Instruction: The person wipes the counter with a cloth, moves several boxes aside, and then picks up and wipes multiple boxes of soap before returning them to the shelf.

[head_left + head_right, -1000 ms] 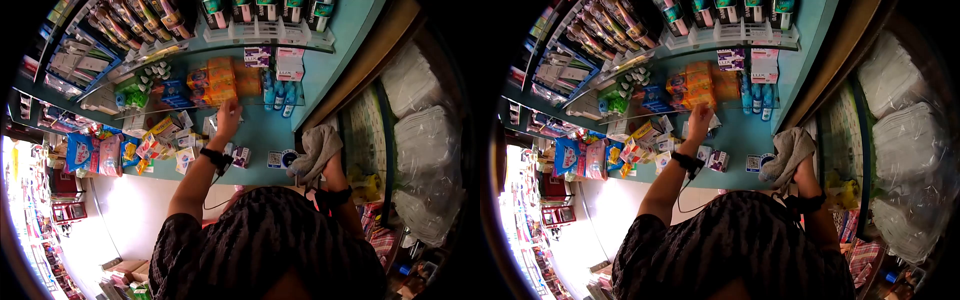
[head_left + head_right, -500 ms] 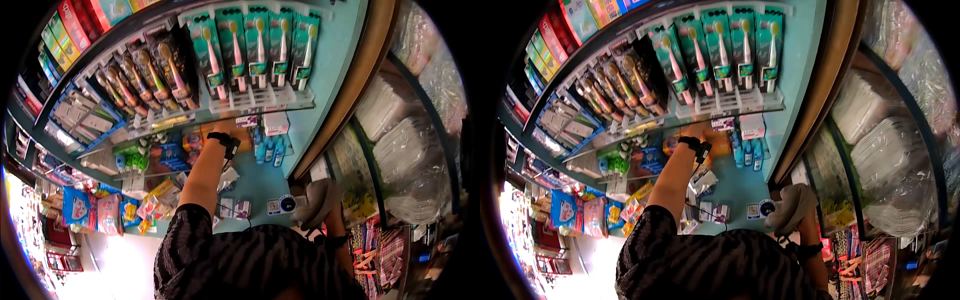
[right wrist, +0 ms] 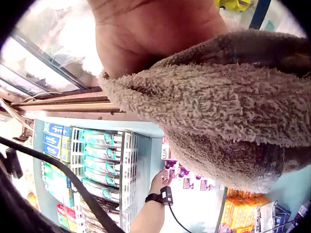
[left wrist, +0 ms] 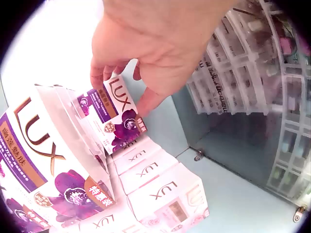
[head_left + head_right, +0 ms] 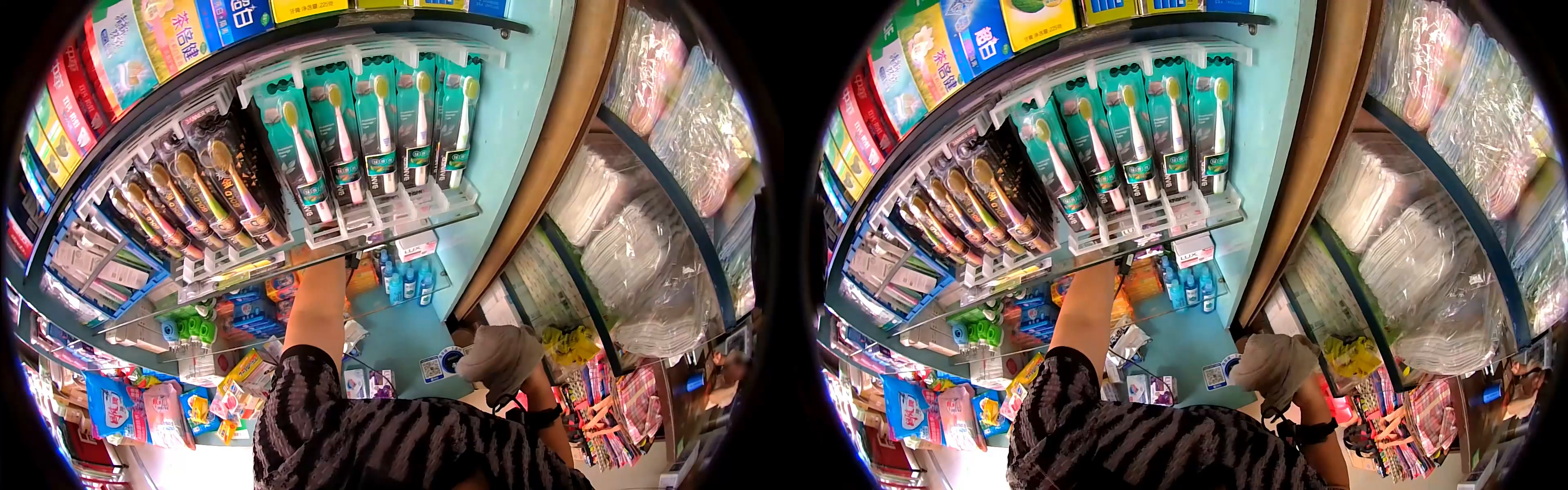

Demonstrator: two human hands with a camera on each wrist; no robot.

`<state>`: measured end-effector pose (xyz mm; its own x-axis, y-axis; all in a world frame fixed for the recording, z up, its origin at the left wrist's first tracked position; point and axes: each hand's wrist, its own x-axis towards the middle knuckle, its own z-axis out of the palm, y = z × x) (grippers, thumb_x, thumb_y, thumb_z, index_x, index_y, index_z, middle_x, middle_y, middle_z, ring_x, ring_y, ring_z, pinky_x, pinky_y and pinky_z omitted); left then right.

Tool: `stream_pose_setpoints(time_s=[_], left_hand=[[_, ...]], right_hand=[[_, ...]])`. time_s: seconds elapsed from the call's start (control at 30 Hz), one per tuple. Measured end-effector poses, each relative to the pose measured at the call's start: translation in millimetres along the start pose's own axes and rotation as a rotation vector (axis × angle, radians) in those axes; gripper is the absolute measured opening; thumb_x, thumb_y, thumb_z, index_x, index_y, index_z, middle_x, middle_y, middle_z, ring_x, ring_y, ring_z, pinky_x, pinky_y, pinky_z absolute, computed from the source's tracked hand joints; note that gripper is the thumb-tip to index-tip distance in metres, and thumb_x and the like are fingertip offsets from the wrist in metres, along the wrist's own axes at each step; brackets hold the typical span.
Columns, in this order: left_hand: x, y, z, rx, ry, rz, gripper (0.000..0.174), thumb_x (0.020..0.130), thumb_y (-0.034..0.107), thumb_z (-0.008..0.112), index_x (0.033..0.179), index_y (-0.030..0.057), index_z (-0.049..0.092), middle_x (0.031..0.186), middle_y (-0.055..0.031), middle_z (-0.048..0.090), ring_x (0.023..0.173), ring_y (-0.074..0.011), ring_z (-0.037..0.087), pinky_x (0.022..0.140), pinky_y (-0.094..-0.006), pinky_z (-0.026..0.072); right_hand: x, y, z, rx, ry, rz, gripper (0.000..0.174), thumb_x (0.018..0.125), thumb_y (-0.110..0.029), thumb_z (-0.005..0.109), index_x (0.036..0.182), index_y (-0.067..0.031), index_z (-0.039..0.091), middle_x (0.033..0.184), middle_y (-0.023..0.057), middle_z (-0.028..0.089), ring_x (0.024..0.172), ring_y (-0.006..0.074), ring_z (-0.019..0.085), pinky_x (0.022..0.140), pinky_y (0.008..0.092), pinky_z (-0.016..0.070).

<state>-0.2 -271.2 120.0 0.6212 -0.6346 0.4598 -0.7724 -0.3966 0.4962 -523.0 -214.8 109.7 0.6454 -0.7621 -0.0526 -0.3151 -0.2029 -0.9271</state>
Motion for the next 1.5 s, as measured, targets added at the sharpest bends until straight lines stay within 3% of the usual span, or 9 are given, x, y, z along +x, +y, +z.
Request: stream_pose_setpoints(time_s=[0.23,0.4,0.63,0.87,0.97,1.1,1.2,1.37,1.5], left_hand=[[-1.0,-7.7,-8.5,-0.023,-0.006,-0.012,0.023,0.083,0.008,0.057,0.106,0.002,0.057,0.1,-0.0109,0.06,0.094,-0.0255,0.055,0.083,-0.0366,0.0443],[-1.5,-10.8,-10.1,-0.03,-0.008,-0.017,0.023,0.083,0.007,0.058,0.106,0.0015,0.057,0.101,-0.01,0.06,0.095,-0.0239,0.055,0.084,-0.0355,0.044],[-5.0,-13.4,-13.0,-0.078,0.007,-0.011,0.023,0.083,0.006,0.059,0.106,0.0009,0.057,0.101,-0.0089,0.06,0.095,-0.0217,0.055,0.085,-0.0339,0.0436],[-32.1,7.4,-41.6,-0.442,0.047,0.044,0.024,0.083,0.005,0.06,0.106,0.0003,0.057,0.102,-0.0078,0.06,0.096,-0.0195,0.055,0.086,-0.0322,0.0432],[-79.2,42.5,-72.6,-0.842,-0.098,-0.032,0.024,0.083,0.005,0.061,0.106,0.0001,0.057,0.102,-0.0073,0.06,0.096,-0.0185,0.055,0.086,-0.0315,0.043],[-160.1,88.1,-111.1,-1.25,-0.335,-0.155,0.031,0.088,0.009,0.061,0.116,0.0039,0.049,0.103,-0.0018,0.056,0.095,-0.0095,0.052,0.079,-0.0243,0.0448],[-202.5,103.2,-118.4,-1.143,-0.411,-0.054,0.036,0.087,0.011,0.062,0.119,0.0039,0.047,0.102,-0.004,0.058,0.092,-0.0109,0.053,0.079,-0.0266,0.0465],[-245.6,149.7,-115.0,-0.464,-0.107,0.244,0.05,0.072,0.001,0.066,0.118,-0.0005,0.049,0.096,-0.0198,0.059,0.083,-0.0338,0.059,0.072,-0.0364,0.0497],[-255.5,160.3,-137.3,-0.542,-0.205,0.168,0.053,0.068,-0.002,0.063,0.119,-0.0011,0.049,0.098,-0.0186,0.058,0.083,-0.0332,0.058,0.071,-0.0378,0.0493]], right_hand=[[-0.5,-21.0,8.5,0.664,0.01,0.144,0.049,0.083,-0.011,0.061,0.128,-0.004,0.043,0.124,0.0067,0.05,0.113,0.0162,0.047,0.092,0.0295,0.0416],[-1.4,-4.7,12.8,-0.584,0.288,-0.163,0.043,0.076,-0.012,0.066,0.115,-0.0051,0.049,0.118,0.005,0.051,0.106,0.0156,0.05,0.087,0.0281,0.0432],[11.4,46.7,16.8,0.885,0.3,0.225,0.039,0.097,-0.028,0.042,0.131,-0.0088,0.04,0.127,0.0066,0.047,0.116,0.0176,0.046,0.096,0.0321,0.0394],[19.5,107.3,1.6,0.146,0.323,0.153,0.038,0.094,-0.019,0.047,0.129,-0.0045,0.039,0.122,0.0043,0.048,0.108,0.0148,0.047,0.093,0.0291,0.0395],[30.1,28.3,6.9,-0.068,0.294,0.084,0.045,0.091,-0.012,0.051,0.132,-0.0026,0.037,0.126,0.0043,0.046,0.111,0.0144,0.045,0.094,0.0292,0.0385],[64.5,-12.5,20.7,0.298,0.057,-0.078,0.042,0.088,-0.012,0.054,0.127,-0.0011,0.043,0.119,0.0043,0.052,0.106,0.0141,0.048,0.091,0.027,0.0408],[90.2,-4.7,33.4,0.538,0.014,-0.217,0.041,0.089,-0.013,0.054,0.127,-0.0024,0.044,0.115,0.0032,0.052,0.105,0.014,0.048,0.093,0.0258,0.0395],[86.5,-84.7,88.6,-0.287,-0.047,-0.517,0.045,0.091,-0.018,0.05,0.131,-0.0011,0.037,0.137,0.0146,0.036,0.127,0.0271,0.034,0.106,0.0346,0.0261],[102.6,-70.9,88.6,-0.034,-0.194,-0.498,0.048,0.091,-0.014,0.052,0.133,-0.0018,0.035,0.135,0.0127,0.041,0.121,0.0235,0.043,0.101,0.0354,0.0357]])
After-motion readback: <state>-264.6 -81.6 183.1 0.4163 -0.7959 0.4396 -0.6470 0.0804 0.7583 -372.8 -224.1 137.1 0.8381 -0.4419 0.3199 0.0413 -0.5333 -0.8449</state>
